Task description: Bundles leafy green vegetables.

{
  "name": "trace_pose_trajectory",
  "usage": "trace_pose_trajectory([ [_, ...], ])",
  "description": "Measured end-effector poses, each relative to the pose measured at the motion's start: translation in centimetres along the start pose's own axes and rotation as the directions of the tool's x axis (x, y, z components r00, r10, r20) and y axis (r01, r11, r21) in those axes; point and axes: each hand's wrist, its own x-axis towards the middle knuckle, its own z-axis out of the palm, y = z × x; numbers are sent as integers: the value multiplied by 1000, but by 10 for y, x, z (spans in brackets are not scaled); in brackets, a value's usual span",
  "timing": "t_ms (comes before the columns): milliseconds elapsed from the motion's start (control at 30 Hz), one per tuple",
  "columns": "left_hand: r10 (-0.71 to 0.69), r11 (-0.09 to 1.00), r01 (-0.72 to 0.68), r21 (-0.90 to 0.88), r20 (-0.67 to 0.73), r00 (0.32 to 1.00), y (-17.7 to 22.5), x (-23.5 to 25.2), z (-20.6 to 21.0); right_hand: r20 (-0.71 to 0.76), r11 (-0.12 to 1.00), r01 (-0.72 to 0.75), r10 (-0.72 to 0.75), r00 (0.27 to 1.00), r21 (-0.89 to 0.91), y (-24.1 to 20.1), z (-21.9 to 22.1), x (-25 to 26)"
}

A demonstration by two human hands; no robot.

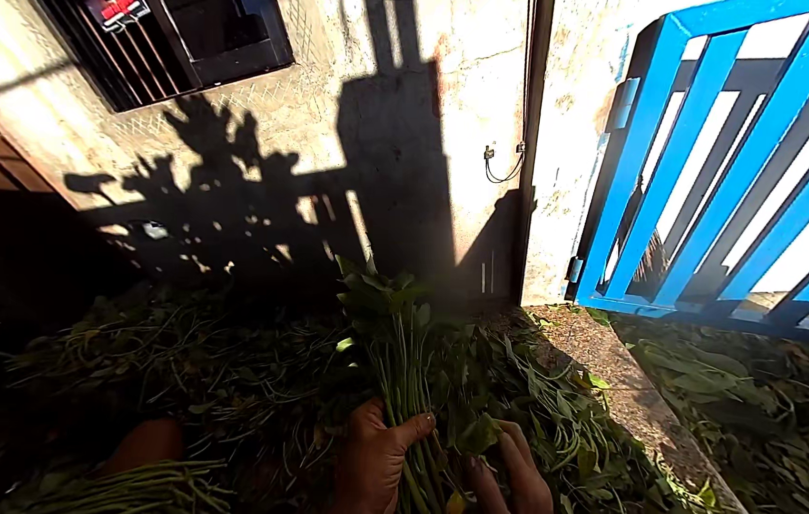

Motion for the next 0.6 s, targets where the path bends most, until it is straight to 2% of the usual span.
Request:
trace_pose_trajectory([
  [100, -30, 999, 26, 33, 120, 992, -7, -6, 2, -21, 949, -211, 222, 975, 236, -8, 15, 30],
  [167, -38, 999, 35, 21, 154, 987, -8, -6, 2, -62, 874, -243, 295, 954, 421, -7, 23, 39],
  [233, -35, 999, 37, -11, 147, 989, -8, -4, 1, -60, 842, -218, 283, 957, 493, -8, 23, 38],
  [333, -4, 999, 6, -54, 52, 999, -3, -1, 0, 79, 949, -142, 124, 989, 281, -4, 9, 22],
  [400, 22, 997, -23, -71, -12, 1000, 3, 4, -4, 188, 990, -132, 121, 975, 51, -3, -7, 9],
  [433, 26, 997, -29, -77, -33, 999, 7, 5, -6, 208, 984, -113, 140, 968, -135, -1, -16, 5],
  [500, 26, 997, -29, -76, -42, 999, 11, 5, -9, 220, 863, -53, 187, 957, -503, -4, -29, 0],
  [533, 26, 998, -28, -61, -28, 999, 11, 3, -9, 213, 819, -34, 188, 959, -572, -8, -31, -1],
  [600, 37, 999, -37, -25, 22, 999, 8, 0, -8, 219, 826, 28, 116, 969, -564, -13, -25, 0],
])
